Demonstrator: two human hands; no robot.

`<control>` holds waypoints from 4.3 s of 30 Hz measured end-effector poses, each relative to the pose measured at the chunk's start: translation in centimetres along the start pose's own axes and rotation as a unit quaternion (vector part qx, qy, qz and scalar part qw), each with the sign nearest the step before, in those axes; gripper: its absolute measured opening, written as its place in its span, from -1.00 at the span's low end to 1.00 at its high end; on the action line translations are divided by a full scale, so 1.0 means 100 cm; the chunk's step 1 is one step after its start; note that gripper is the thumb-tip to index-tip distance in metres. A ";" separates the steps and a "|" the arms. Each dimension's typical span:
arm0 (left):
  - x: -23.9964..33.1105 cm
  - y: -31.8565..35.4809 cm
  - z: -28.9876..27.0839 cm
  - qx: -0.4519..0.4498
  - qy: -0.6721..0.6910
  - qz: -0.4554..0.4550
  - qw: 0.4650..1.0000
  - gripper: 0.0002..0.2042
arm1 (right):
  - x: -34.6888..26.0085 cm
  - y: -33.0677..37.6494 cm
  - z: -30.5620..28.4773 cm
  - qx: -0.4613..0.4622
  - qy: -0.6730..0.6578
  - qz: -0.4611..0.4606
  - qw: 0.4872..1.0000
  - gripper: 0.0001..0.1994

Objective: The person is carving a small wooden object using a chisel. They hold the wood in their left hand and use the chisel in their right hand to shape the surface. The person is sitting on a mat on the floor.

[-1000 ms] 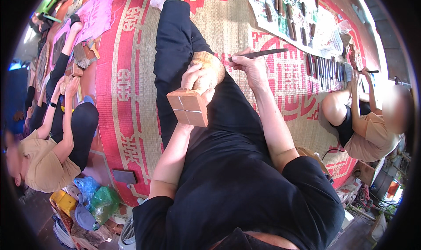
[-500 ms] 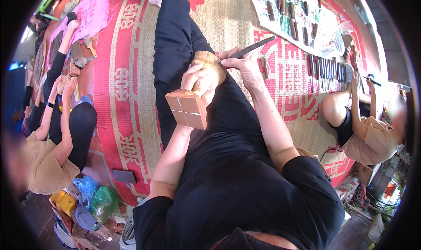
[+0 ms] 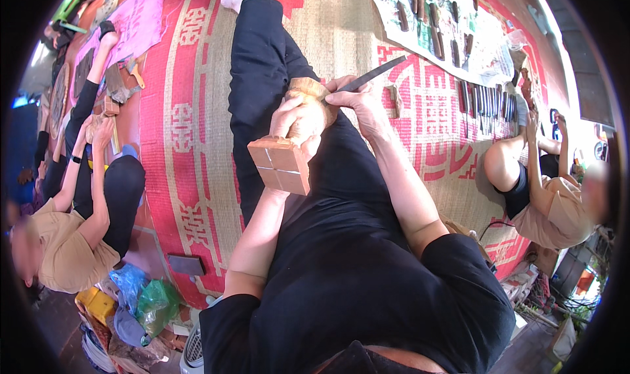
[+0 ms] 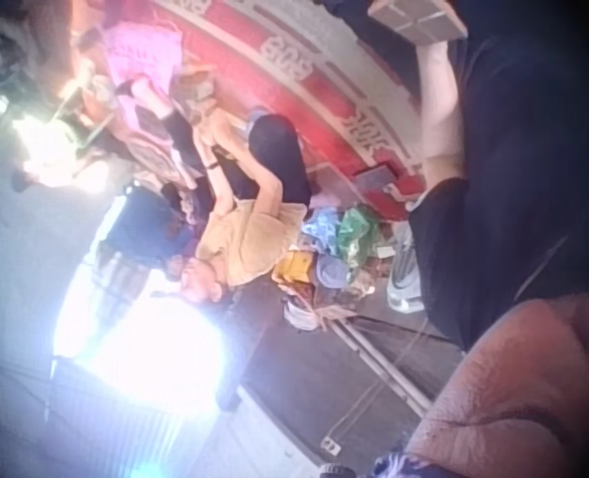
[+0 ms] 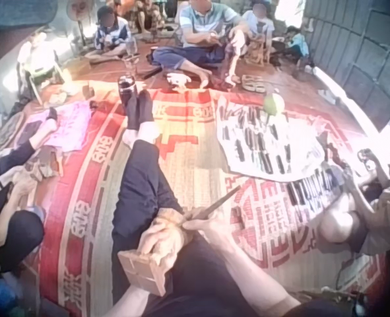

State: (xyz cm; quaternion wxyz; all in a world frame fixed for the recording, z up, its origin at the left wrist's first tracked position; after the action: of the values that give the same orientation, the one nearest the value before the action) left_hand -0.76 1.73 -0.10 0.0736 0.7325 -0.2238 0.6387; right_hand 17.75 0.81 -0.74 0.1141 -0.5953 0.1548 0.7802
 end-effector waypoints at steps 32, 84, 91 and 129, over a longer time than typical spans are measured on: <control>-0.003 0.001 0.002 -0.006 0.014 0.027 1.000 -0.62 | 0.003 -0.017 -0.014 0.023 0.003 0.024 0.999 -0.87; 0.005 0.005 0.006 -0.043 -0.051 0.104 0.992 -0.56 | -0.003 -0.051 -0.019 0.035 0.049 0.013 0.998 -0.83; 0.004 0.004 0.006 -0.029 -0.060 0.096 0.993 -0.57 | -0.009 -0.033 0.006 -0.100 0.100 0.047 0.989 -0.79; 0.002 0.004 0.007 -0.045 -0.079 0.119 0.989 -0.57 | 0.002 -0.063 -0.015 -0.007 0.053 0.029 0.998 -0.84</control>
State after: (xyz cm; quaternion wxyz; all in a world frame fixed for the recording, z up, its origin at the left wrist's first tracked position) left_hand -0.32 1.04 -0.10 0.0117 0.7449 -0.3434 0.5720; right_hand 21.31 6.11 -1.93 0.0784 -0.6322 0.1722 0.7514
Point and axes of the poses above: each hand's wrist, its own y-axis away from the middle knuckle, its own z-axis out of the palm, x = y × z, the point moved 1 cm from there along -y, towards the middle knuckle, and after that the axes turned 8 degrees about -z, right-handed, at the moved point
